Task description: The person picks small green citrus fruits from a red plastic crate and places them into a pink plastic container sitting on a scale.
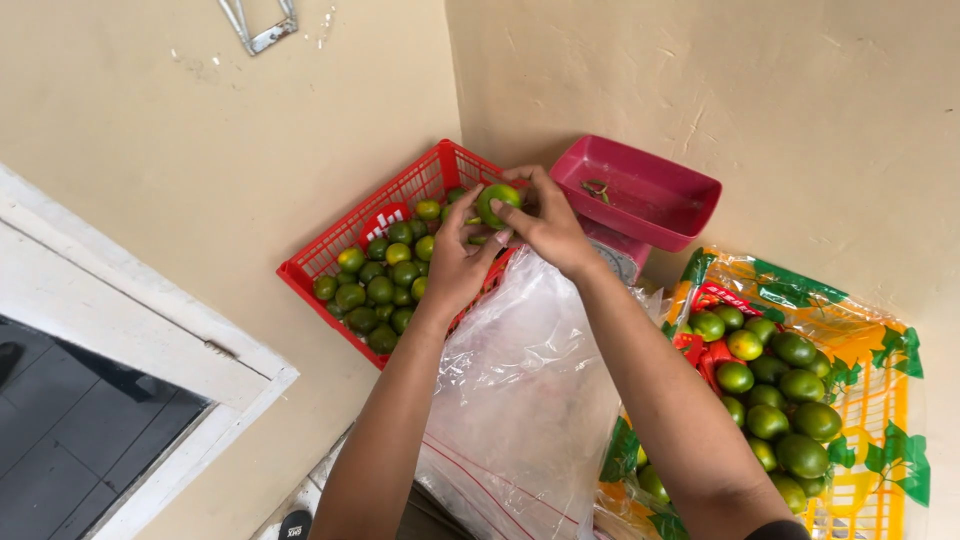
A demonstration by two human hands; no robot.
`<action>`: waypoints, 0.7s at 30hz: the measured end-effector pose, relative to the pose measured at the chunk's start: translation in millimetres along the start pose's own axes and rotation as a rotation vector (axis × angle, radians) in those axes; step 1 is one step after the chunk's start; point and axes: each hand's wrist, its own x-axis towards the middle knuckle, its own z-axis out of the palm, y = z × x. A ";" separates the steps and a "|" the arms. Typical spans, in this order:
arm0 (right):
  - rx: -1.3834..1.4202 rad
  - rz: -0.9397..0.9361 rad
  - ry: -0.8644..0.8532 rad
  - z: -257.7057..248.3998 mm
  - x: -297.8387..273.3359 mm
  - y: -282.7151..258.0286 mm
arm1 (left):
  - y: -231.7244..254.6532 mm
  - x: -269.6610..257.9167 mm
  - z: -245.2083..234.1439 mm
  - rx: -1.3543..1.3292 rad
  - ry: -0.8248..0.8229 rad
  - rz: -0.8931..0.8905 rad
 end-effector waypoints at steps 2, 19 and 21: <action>-0.051 -0.022 0.052 -25.1 2.8 -8.1 | -9.2 18.4 19.5 -0.018 -0.021 0.015; -0.641 0.370 0.363 -146.8 72.3 53.7 | -70.4 87.8 89.7 0.414 -0.077 -0.028; -0.570 0.436 0.327 -140.5 69.3 51.0 | -73.4 88.5 90.8 0.435 -0.082 -0.031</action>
